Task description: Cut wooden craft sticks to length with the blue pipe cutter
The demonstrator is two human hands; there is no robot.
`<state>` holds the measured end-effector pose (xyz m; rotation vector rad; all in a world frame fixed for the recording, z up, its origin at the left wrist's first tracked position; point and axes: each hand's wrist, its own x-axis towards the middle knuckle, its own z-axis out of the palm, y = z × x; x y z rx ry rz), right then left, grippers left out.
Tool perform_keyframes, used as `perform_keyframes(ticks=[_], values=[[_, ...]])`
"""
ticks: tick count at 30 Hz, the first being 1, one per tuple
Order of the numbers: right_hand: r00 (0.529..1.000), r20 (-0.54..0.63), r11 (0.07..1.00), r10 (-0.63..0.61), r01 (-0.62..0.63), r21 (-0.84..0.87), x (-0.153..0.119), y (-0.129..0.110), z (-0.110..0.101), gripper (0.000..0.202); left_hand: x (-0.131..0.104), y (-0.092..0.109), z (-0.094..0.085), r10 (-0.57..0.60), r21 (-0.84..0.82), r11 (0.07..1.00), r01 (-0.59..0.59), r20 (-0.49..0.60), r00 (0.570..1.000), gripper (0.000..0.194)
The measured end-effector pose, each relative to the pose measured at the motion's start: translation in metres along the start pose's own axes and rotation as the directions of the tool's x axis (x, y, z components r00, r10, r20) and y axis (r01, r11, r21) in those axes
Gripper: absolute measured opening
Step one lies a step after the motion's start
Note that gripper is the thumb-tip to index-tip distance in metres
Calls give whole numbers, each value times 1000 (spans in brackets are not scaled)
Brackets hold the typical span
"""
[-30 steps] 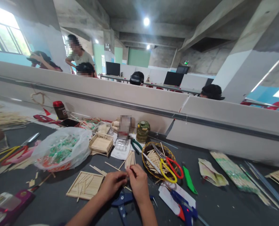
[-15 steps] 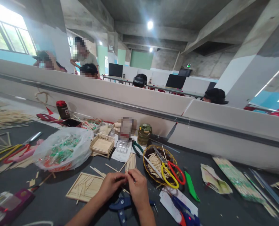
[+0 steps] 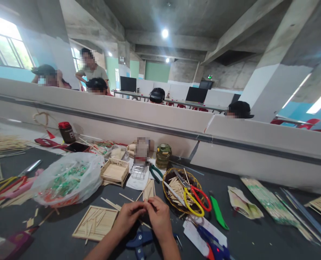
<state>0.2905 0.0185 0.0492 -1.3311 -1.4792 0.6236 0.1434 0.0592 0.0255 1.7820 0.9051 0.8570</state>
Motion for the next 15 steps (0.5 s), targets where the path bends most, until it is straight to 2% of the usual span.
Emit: perform_keyframes(ticks=[3,8,15], values=[[1000,13,1000,10,-10,4,0,-1,-2,24,1,-2,1,7,-39,999,-6,10,1000,19],[1000,-7,999,10,-10,38,0,-7,-5,21,1,-4,1,38,0,999,-38,26,999,22],[998,-47,999,-36,35,-17,0,-17,-6,24,2,-4,0,25,-62,998,-23,28,999,20]])
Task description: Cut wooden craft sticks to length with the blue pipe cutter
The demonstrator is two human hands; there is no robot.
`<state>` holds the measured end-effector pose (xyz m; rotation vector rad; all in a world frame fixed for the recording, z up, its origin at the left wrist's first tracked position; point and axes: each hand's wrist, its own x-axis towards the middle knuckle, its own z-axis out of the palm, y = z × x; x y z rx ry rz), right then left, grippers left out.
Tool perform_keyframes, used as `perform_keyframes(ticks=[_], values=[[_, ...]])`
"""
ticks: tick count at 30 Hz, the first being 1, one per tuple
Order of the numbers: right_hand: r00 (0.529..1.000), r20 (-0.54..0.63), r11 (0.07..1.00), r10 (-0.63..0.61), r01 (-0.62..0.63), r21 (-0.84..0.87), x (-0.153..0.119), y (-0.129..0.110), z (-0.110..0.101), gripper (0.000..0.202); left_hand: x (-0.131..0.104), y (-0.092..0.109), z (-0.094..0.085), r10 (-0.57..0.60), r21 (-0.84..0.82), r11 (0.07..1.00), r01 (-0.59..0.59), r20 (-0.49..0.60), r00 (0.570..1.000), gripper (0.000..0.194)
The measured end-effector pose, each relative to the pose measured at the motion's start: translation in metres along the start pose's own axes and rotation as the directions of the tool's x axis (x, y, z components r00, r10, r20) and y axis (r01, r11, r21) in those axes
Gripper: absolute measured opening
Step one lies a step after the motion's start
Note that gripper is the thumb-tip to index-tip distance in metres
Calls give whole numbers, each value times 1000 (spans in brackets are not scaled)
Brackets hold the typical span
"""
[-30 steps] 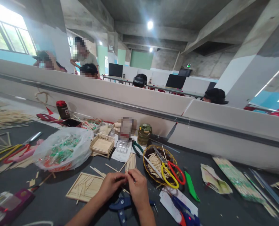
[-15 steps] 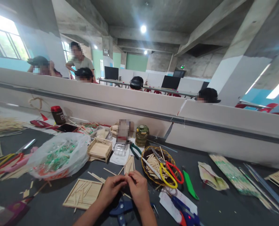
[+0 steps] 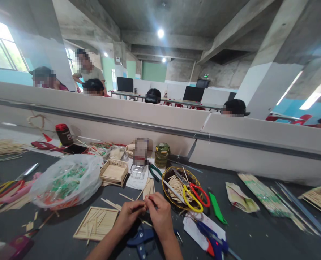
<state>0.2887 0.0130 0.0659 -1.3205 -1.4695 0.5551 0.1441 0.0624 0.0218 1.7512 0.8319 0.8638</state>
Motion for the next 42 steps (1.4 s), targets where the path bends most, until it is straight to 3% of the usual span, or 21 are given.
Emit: perform_keyframes(ticks=[11,22,33,38,42], values=[[1000,-6,996,-29,29,-79,1,-5,5,23,1,7,1,-18,-173,985,8,-56,998,23],[1000,6,997,-23,24,-71,-2,-6,7,20,1,-4,-1,-26,-107,994,26,-5,1000,27],[998,52,999,35,-34,-24,0,-1,4,19,2,-1,-1,27,-148,989,-27,-1,1000,27],[1000,-15,998,-19,18,-66,0,2,7,22,5,2,3,8,-222,975,-13,-26,1000,24],[998,-61,1000,20,-20,-2,-1,3,9,27,5,8,6,-20,-312,950,1,-60,998,26]])
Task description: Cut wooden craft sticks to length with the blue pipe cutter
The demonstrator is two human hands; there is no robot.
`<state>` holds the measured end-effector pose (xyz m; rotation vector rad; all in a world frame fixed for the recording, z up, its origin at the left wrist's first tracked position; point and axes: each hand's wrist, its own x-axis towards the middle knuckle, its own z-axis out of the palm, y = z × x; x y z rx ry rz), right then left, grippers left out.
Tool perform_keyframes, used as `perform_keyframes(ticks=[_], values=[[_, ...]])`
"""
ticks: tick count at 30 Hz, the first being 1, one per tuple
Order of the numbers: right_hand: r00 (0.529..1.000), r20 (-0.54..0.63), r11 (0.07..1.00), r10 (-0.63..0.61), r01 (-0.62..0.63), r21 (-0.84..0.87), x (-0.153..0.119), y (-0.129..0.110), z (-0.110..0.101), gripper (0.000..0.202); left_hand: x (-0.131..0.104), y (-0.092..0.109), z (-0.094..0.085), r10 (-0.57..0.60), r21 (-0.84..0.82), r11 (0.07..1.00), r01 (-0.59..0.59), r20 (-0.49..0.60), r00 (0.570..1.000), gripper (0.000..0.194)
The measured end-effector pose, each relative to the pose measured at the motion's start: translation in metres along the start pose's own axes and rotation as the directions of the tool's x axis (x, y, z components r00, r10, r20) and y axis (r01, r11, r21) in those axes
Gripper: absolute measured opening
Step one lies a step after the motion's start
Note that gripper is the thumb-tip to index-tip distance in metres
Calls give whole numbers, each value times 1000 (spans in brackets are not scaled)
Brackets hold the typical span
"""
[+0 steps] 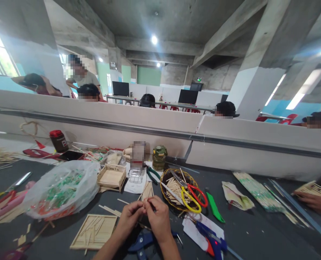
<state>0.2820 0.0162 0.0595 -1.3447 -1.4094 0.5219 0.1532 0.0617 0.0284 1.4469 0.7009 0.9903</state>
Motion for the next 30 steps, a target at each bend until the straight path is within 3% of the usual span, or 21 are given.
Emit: perform_keyframes(ticks=[5,9,11,14,17,19,21,23,27,30], values=[[997,-54,997,51,-47,61,-1,-6,5,31,-5,11,3,-42,-12,999,41,-66,997,32],[994,-91,998,53,-49,50,-2,-13,5,28,-7,20,1,-11,56,998,17,-96,995,33],[996,-37,997,76,-76,-6,-8,-16,-3,27,-7,22,-4,1,86,996,7,-93,996,33],[978,176,974,112,-73,-213,-29,-13,-23,38,-4,23,-15,-46,61,997,57,-160,986,31],[901,413,871,130,96,-482,-62,10,-39,76,-1,21,-26,-178,-88,983,160,-274,945,33],[854,477,736,208,185,-652,-83,32,-41,75,0,21,-29,-270,-210,954,212,-305,913,37],[873,447,610,194,249,-752,-98,51,-37,56,1,21,-30,-329,-289,926,243,-304,894,41],[893,435,544,112,311,-780,-104,61,-28,56,1,21,-30,-358,-309,913,266,-294,886,43],[924,383,452,-22,351,-820,-103,60,-13,50,0,22,-32,-363,-283,915,287,-270,892,46],[936,329,435,-128,351,-829,-106,58,-19,37,0,25,-37,-344,-262,923,283,-225,912,46]])
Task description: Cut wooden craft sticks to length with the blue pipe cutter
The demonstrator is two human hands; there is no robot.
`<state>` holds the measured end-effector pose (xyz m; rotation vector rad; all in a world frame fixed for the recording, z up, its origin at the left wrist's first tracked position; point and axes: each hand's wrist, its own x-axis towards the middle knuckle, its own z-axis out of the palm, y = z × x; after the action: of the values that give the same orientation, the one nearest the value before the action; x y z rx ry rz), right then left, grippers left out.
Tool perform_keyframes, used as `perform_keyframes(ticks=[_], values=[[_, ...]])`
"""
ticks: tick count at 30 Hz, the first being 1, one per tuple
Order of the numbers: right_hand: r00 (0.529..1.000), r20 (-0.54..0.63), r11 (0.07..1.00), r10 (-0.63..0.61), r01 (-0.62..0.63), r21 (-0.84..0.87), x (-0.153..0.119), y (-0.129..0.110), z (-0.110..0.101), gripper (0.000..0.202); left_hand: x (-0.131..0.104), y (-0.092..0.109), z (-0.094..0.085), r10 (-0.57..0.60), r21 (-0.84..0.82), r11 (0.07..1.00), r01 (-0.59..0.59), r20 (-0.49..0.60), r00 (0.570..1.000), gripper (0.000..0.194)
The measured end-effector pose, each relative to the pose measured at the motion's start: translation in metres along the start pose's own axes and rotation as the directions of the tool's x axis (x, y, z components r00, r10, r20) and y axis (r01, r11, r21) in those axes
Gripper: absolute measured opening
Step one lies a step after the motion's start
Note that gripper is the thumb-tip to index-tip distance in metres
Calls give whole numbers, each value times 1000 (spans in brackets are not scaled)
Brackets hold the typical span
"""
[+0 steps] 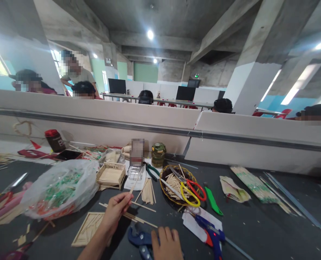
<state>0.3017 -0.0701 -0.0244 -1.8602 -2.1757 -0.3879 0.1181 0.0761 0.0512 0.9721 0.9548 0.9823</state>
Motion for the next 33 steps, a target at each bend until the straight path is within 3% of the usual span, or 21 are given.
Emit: perform_keyframes(ticks=[5,8,16,23,33], values=[[990,-43,987,134,-129,91,-18,34,-15,66,0,5,-5,-48,-33,998,53,135,990,39],[986,-69,979,152,-141,147,-13,48,-25,74,-3,6,-3,-90,-70,991,113,272,958,37],[994,-10,954,112,-104,280,23,21,-42,67,-16,12,2,-179,-49,971,232,488,854,36],[992,-26,911,125,-104,399,32,10,-50,66,-19,16,1,-249,-6,955,297,531,810,36],[985,75,846,155,-171,506,36,6,-59,67,-19,15,-1,-291,27,943,332,550,783,37]])
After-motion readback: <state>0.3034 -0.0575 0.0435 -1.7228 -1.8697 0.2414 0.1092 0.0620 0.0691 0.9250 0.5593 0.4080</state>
